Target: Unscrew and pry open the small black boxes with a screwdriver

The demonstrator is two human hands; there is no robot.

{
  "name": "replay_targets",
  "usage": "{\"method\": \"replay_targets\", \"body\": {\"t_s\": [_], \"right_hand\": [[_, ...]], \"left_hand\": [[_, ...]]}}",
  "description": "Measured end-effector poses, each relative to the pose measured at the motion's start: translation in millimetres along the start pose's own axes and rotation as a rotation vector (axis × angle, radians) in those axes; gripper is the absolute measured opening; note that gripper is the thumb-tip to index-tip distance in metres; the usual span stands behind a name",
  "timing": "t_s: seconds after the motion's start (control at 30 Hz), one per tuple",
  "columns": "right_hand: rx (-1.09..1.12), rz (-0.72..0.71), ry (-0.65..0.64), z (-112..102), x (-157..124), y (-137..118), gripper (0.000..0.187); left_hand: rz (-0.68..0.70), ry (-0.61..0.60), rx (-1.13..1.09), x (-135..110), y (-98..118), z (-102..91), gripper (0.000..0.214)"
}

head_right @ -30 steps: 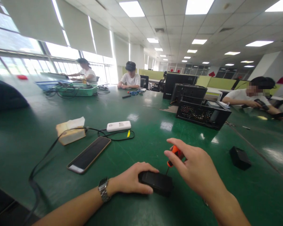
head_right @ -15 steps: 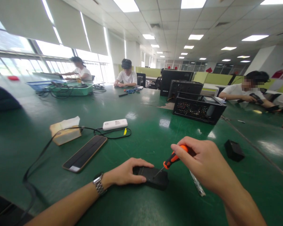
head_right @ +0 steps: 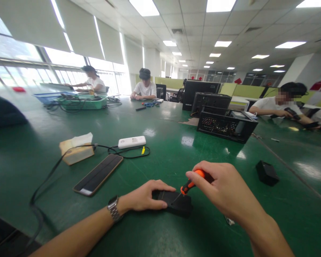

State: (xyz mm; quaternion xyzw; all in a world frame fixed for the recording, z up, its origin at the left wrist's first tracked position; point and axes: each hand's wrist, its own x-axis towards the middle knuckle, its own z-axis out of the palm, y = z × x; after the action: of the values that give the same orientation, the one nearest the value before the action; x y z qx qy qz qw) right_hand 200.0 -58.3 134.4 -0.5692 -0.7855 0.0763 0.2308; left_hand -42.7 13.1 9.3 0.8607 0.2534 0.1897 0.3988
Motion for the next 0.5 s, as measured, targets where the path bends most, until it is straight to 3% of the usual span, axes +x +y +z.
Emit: {"method": "replay_targets", "body": {"t_s": [0.27,0.33,0.43,0.5], "right_hand": [[0.028,-0.191,-0.035,-9,-10,-5,0.025],[-0.002,-0.19,0.011,-3,-8,-6,0.023],[-0.063,-0.165,0.127,12,-4,-11,0.039],[-0.082,-0.163,0.159,21,-1,-17,0.04]], "left_hand": [[0.023,0.013,0.007,0,0,1.1,0.048],[0.025,0.01,0.014,1,2,0.8,0.047],[0.018,0.015,0.032,1,3,1.2,0.048],[0.017,0.021,0.041,0,3,1.7,0.048]]}}
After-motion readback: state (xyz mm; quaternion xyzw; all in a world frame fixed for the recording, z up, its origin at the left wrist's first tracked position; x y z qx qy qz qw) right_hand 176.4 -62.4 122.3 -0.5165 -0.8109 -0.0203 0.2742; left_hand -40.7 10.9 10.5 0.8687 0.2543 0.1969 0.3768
